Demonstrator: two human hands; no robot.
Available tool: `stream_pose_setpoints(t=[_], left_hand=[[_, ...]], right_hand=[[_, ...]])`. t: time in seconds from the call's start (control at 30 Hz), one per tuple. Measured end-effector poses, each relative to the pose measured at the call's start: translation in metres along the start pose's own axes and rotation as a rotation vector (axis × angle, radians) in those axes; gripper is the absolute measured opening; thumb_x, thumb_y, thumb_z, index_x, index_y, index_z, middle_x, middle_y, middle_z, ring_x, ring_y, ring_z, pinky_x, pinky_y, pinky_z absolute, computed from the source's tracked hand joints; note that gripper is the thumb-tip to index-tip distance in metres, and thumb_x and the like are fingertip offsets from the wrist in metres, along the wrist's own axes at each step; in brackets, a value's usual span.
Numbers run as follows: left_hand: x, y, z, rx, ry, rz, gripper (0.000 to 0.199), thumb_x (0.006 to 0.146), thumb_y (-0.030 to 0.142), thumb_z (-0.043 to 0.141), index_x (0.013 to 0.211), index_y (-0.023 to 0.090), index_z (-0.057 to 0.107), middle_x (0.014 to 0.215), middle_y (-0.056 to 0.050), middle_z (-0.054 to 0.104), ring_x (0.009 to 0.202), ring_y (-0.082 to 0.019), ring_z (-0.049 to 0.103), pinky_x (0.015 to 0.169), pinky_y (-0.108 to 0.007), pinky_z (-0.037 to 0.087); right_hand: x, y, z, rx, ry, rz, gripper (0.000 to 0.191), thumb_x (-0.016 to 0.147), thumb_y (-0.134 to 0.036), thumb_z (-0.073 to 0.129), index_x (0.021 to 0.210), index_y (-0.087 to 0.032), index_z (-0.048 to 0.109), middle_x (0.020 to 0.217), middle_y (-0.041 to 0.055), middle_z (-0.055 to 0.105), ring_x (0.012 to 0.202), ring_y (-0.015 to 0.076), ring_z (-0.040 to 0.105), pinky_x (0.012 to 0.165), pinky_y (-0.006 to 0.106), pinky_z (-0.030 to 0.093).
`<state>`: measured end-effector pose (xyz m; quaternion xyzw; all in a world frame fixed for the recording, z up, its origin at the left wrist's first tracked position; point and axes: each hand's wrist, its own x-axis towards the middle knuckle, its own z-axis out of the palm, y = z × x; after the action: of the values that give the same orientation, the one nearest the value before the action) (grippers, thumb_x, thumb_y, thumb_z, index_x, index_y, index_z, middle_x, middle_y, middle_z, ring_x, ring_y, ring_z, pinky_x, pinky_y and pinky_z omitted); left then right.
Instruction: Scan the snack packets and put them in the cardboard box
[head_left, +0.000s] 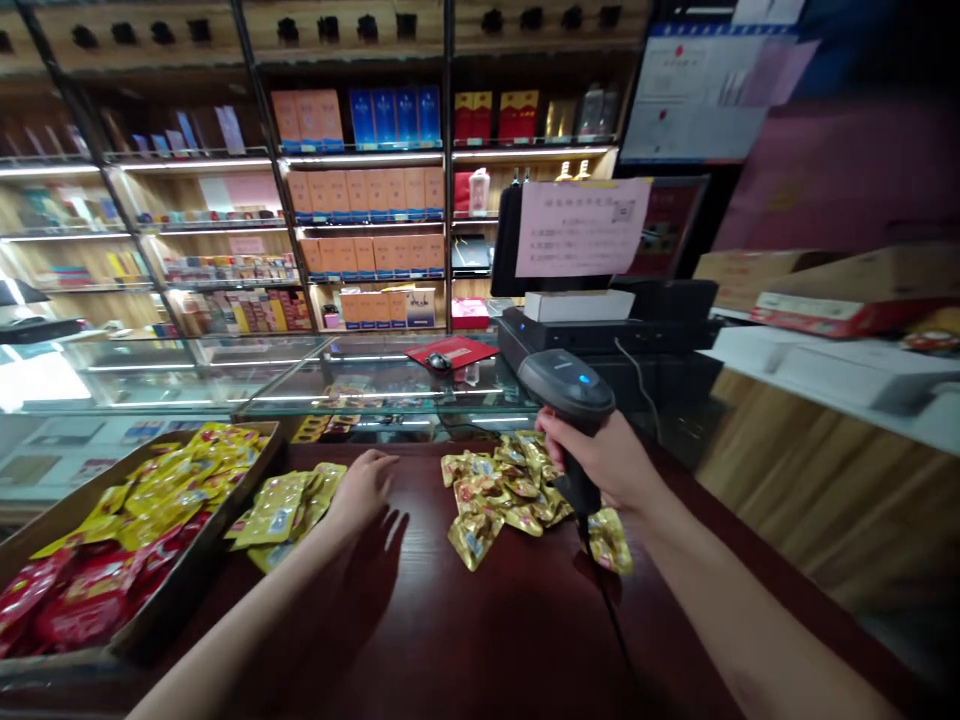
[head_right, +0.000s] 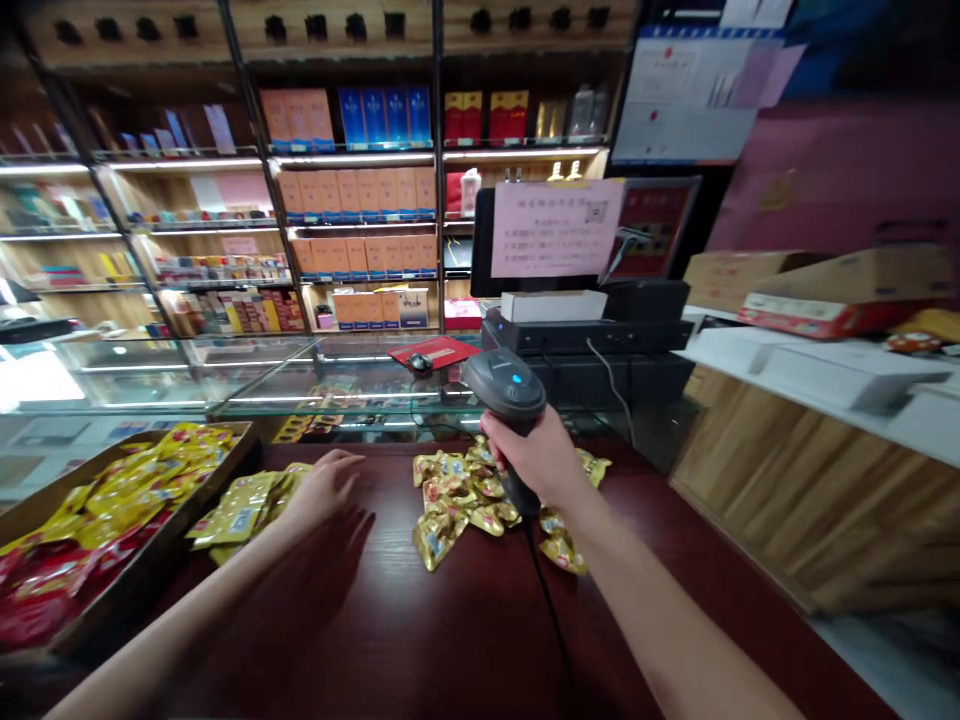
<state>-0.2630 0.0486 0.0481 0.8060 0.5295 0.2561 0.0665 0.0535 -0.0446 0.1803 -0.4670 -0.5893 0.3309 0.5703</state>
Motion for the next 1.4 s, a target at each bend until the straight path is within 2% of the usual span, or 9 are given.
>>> stream_pose_setpoints(t=[0.17,0.27,0.37,0.53,0.7,0.87,1.13,1.3,1.4], left_hand=[[0.065,0.05,0.067,-0.28,-0.102,0.074,0.043,0.08,0.028,0.063,0.122,0.021,0.068,0.12,-0.012,0.064,0.11,-0.027,0.06,0.102,-0.034,0.041],[0.094,0.055,0.092,-0.327,-0.222,0.102,0.053,0.068,0.025,0.073,0.121,0.02,0.068,0.116,-0.012,0.067,0.11,-0.029,0.06,0.099,-0.034,0.042],[0.106,0.049,0.104,-0.273,-0.329,0.108,0.042,0.065,0.024,0.074,0.107,0.019,0.073,0.102,-0.012,0.07,0.098,-0.029,0.063,0.09,-0.034,0.046],[0.099,0.034,0.105,-0.436,-0.317,-0.055,0.041,0.057,0.021,0.078,0.097,0.018,0.071,0.091,-0.007,0.07,0.084,-0.023,0.064,0.076,-0.028,0.048],[0.101,0.025,0.085,-0.757,-0.427,-0.268,0.035,0.058,0.026,0.081,0.089,0.015,0.069,0.081,-0.005,0.071,0.074,-0.019,0.066,0.065,-0.024,0.05],[0.109,0.025,0.069,-1.093,-0.369,-0.379,0.048,0.063,0.036,0.084,0.104,0.015,0.069,0.098,-0.008,0.073,0.08,-0.019,0.068,0.071,-0.026,0.053],[0.105,0.041,0.08,-1.147,-0.258,-0.433,0.05,0.06,0.038,0.087,0.099,0.013,0.069,0.089,-0.007,0.073,0.074,-0.018,0.068,0.068,-0.028,0.054],[0.091,0.052,0.085,-1.497,-0.241,-0.519,0.044,0.063,0.029,0.087,0.099,0.012,0.067,0.095,-0.009,0.072,0.08,-0.017,0.069,0.077,-0.029,0.054],[0.077,0.053,0.085,-1.594,-0.258,-0.554,0.048,0.06,0.017,0.087,0.103,0.011,0.067,0.102,-0.011,0.072,0.087,-0.019,0.069,0.084,-0.031,0.054]], right_hand=[[0.006,0.028,-0.016,-0.036,-0.018,0.022,0.024,0.083,-0.039,0.065,0.075,-0.017,0.059,0.049,-0.0053,0.051,0.044,0.0104,0.047,0.048,0.025,0.042],[0.017,0.04,-0.024,-0.009,-0.042,0.047,0.024,0.084,-0.04,0.065,0.078,-0.018,0.059,0.051,-0.0053,0.05,0.045,0.0108,0.047,0.049,0.025,0.043],[0.03,0.049,-0.027,0.017,-0.085,0.079,0.025,0.083,-0.042,0.065,0.08,-0.018,0.059,0.053,-0.0044,0.051,0.047,0.0114,0.048,0.049,0.025,0.043],[0.046,0.059,-0.022,0.012,-0.166,0.168,0.026,0.08,-0.041,0.068,0.073,-0.02,0.055,0.052,-0.0038,0.051,0.047,0.0111,0.047,0.047,0.025,0.042],[0.053,0.065,-0.018,0.011,-0.136,0.222,0.026,0.078,-0.04,0.07,0.077,-0.02,0.054,0.055,-0.0033,0.053,0.049,0.0111,0.049,0.048,0.025,0.043],[0.056,0.073,-0.022,-0.004,-0.135,0.269,0.027,0.075,-0.039,0.073,0.084,-0.02,0.056,0.061,-0.002,0.057,0.051,0.0117,0.051,0.048,0.025,0.044],[0.053,0.088,-0.025,-0.159,-0.18,0.21,0.028,0.076,-0.038,0.071,0.095,-0.02,0.064,0.059,-0.0018,0.058,0.056,0.0146,0.054,0.049,0.024,0.043],[0.052,0.078,-0.025,-0.175,-0.239,0.124,0.018,0.076,-0.036,0.07,0.082,-0.02,0.066,0.055,0.0,0.058,0.066,0.0197,0.061,0.057,0.028,0.048],[0.049,0.075,-0.024,-0.199,-0.249,0.078,0.016,0.077,-0.036,0.07,0.079,-0.02,0.067,0.051,-0.0002,0.056,0.069,0.0216,0.063,0.06,0.029,0.051]])
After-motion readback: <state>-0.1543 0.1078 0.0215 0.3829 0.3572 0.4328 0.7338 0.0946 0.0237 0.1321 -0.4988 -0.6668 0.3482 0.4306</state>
